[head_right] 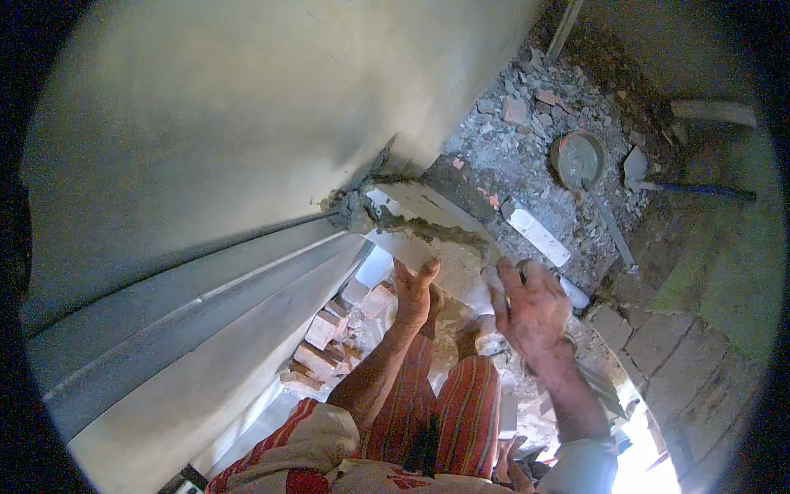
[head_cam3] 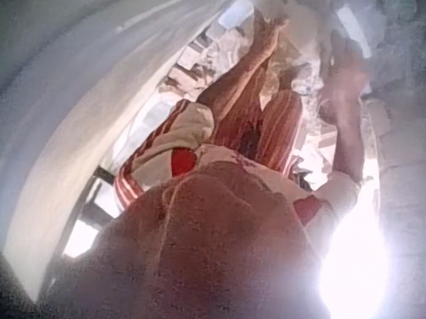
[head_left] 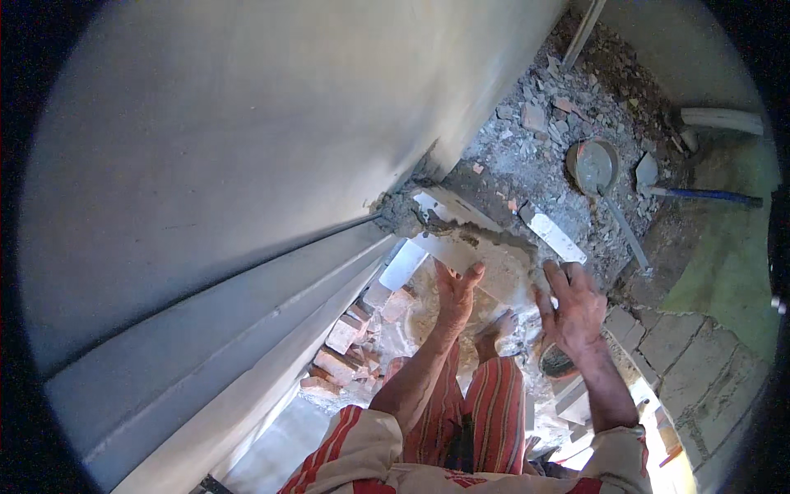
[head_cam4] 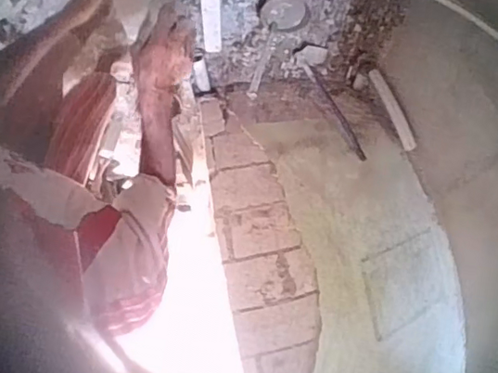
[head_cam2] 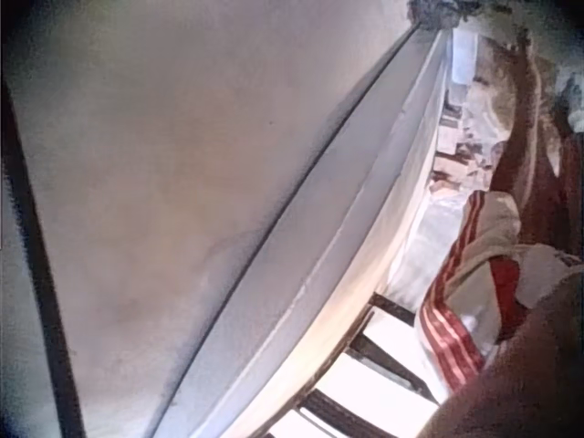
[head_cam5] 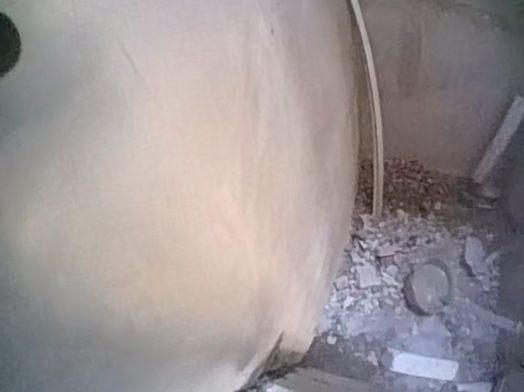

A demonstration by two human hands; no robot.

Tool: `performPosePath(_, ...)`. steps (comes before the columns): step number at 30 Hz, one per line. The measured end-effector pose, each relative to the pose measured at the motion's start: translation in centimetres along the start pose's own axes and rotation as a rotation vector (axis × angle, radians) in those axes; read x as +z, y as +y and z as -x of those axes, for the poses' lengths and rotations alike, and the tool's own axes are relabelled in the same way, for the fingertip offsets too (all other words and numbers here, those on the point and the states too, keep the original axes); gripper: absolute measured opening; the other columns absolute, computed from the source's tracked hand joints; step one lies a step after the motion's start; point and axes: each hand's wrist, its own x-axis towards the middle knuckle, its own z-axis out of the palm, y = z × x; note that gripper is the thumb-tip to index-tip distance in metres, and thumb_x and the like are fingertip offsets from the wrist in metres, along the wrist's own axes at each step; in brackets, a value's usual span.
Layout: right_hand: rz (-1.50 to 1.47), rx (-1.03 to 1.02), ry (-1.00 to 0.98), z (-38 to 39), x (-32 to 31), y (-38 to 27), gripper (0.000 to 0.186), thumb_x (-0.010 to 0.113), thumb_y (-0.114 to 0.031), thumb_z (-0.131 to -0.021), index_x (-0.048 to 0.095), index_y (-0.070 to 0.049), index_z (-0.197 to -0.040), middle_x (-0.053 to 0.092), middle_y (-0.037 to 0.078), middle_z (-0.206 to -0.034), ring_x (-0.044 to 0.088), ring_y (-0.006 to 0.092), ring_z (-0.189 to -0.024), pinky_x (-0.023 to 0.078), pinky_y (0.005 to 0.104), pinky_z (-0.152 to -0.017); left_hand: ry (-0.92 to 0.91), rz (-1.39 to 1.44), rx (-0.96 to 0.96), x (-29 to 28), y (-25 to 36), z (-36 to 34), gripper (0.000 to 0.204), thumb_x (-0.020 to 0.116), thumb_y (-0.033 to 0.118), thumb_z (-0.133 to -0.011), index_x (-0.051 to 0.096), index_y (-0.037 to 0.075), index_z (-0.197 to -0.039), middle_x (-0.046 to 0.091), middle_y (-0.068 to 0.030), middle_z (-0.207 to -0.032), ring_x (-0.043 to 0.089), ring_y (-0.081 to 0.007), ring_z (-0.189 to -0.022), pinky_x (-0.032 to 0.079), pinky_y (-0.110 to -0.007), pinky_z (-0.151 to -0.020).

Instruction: The person applies mortar onto lightweight concrete blocks using a trowel, stacks the blocks to build a wall segment, levels the blocks with a spirit level, and adjusts their alignment using a hammer.

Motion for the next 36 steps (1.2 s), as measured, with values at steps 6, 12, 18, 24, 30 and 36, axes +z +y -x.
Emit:
performPosePath(6, 0.21, -0.285, -0.121, -3.6, -1.9, 2.5, 0.032, 0.069, -0.015, -0.072, 0.062, -0.013, -0.104, 0.049, 0.008, -0.083, 0.055, 0.0263, -0.08, 0.045, 0.0403, -0.068, 0.057, -0.048, -0.015, 0.9, 0.8, -0.1, 0.076, 0.07, 0.03, -0.078, 0.034, 0.002, -0.139, 0.047, -0.0109, -0.128, 0.047, -0.0235, -0.114, 0.036, -0.038, -0.1)
performPosePath(12, 0.27, -0.482, -0.096, -9.6, -2.0, 0.4, 0.03, 0.062, -0.016, -0.076, 0.062, -0.012, -0.106, 0.051, 0.008, -0.085, 0.055, 0.0245, -0.083, 0.045, 0.0381, -0.068, 0.0, -0.063, -0.017, -0.5, -0.6, -0.4, 0.078, 0.072, 0.023, -0.081, 0.027, 0.007, -0.142, 0.045, -0.0094, -0.13, 0.047, -0.0232, -0.118, 0.039, -0.037, -0.099)
performPosePath(18, 0.291, -0.591, 0.017, -13.2, -1.7, -1.2, 0.028, 0.06, -0.018, -0.076, 0.062, -0.011, -0.103, 0.056, 0.008, -0.093, 0.057, 0.0228, -0.089, 0.047, 0.0362, -0.07, 0.04, 0.047, -0.066, 0.6, 0.1, -0.3, 0.084, 0.075, 0.023, -0.078, 0.026, 0.007, -0.144, 0.043, -0.0106, -0.131, 0.045, -0.0236, -0.119, 0.038, -0.039, -0.101)
performPosePath(24, 0.178, -0.61, -0.022, -14.7, -1.6, -0.8, 0.031, 0.066, -0.017, -0.071, 0.063, -0.011, -0.102, 0.056, 0.008, -0.092, 0.059, 0.0248, -0.086, 0.049, 0.037, -0.072, -0.018, 0.008, -0.026, 0.3, -0.2, -0.5, 0.085, 0.073, 0.018, -0.079, 0.022, 0.006, -0.145, 0.041, -0.0121, -0.134, 0.043, -0.025, -0.122, 0.035, -0.042, -0.104)
performPosePath(30, 0.119, -0.477, -0.038, -13.6, -2.1, 0.3, 0.037, 0.067, -0.013, -0.07, 0.063, -0.011, -0.106, 0.054, 0.01, -0.088, 0.06, 0.0278, -0.086, 0.05, 0.0412, -0.072, 0.029, -0.014, -0.071, -0.2, -0.4, -0.1, 0.084, 0.072, 0.017, -0.079, 0.022, 0.005, -0.145, 0.04, -0.0126, -0.135, 0.043, -0.025, -0.122, 0.035, -0.041, -0.104)
performPosePath(36, 0.164, -0.463, 0.026, -12.8, 0.2, 0.7, 0.039, 0.069, -0.015, -0.07, 0.061, -0.012, -0.108, 0.053, 0.01, -0.085, 0.059, 0.0272, -0.085, 0.048, 0.0409, -0.072, -0.024, -0.052, -0.024, 0.3, 0.1, -0.5, 0.078, 0.07, 0.018, -0.081, 0.026, 0.004, -0.143, 0.043, -0.0125, -0.132, 0.045, -0.0255, -0.12, 0.036, -0.04, -0.103)
